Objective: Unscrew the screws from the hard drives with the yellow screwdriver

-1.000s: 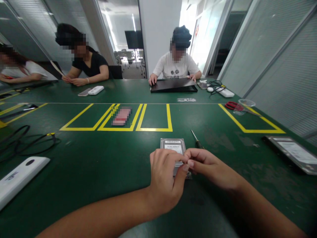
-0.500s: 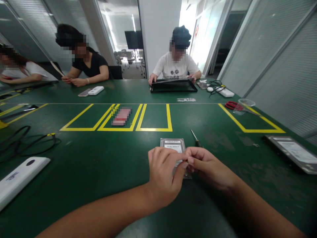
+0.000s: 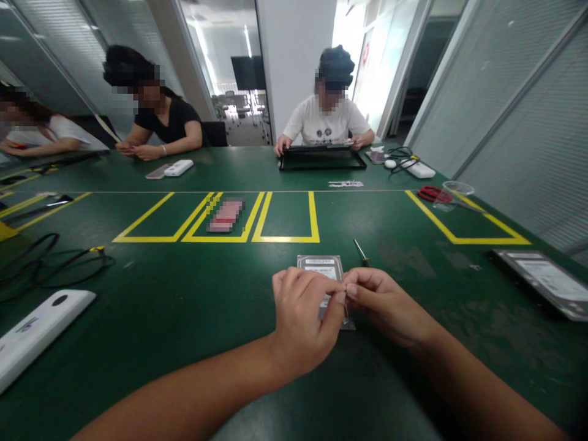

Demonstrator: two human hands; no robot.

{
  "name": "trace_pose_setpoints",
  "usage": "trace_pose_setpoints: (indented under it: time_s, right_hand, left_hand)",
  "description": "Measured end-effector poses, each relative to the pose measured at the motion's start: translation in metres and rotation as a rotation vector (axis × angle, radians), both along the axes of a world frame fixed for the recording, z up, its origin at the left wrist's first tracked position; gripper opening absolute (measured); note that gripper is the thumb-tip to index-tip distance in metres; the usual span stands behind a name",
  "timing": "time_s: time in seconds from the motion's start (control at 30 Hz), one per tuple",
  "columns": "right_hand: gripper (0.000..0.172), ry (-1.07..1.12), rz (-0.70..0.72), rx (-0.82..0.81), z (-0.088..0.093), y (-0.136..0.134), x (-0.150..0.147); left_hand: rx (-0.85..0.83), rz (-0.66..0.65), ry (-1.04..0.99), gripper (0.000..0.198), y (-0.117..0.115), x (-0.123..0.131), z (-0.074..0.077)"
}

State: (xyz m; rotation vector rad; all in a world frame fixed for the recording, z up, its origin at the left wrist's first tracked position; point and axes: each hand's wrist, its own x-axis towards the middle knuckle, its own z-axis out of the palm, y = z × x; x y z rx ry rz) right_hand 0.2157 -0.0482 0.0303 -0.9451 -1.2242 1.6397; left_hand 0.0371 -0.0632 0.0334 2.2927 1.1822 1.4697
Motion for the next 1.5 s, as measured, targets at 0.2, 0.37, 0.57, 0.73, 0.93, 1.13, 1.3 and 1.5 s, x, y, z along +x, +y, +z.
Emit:
trace_pose_setpoints:
  time_s: [0.2, 0.37, 0.57, 0.73, 0.93, 1.13, 1.3, 1.5]
  right_hand:
    - [0.027, -0.481, -0.174, 0.331, 0.002, 0.002, 0.001]
    - [0.020, -1.110, -0.290, 0.905, -0.001, -0.006, -0.004]
    - [0.019, -1.143, -0.096, 1.080, -0.003, -0.011, -0.011]
    - [0.022, -1.115, -0.019, 1.187, -0.006, -0.013, -0.015]
    - [0.038, -1.156, 0.071, 1.150, -0.005, -0.019, -0.018]
    - [0.049, -1.173, 0.126, 1.137, -0.007, -0.018, -0.020]
    - [0.049, -1.225, 0.114, 1.161, -0.013, -0.016, -0.022]
    - [0.047, -1.258, 0.107, 1.183, -0.012, -0.015, -0.021]
  left_hand:
    - [-0.088, -0.059, 0.036, 0.012, -0.001, 0.001, 0.009]
    - [-0.277, -0.063, -0.002, 0.014, 0.009, -0.004, 0.025]
    - [-0.506, -0.152, -0.177, 0.014, 0.014, -0.019, 0.040]
    - [-0.560, -0.083, -0.515, 0.015, 0.017, -0.024, 0.031]
    - [-0.563, 0.050, -0.625, 0.013, 0.039, -0.027, -0.001]
    - [-0.675, 0.078, -0.591, 0.016, 0.046, -0.032, -0.030]
    - [-0.716, 0.083, -0.624, 0.022, 0.040, -0.032, -0.039]
    - [-0.726, 0.044, -0.607, 0.023, 0.037, -0.033, -0.043]
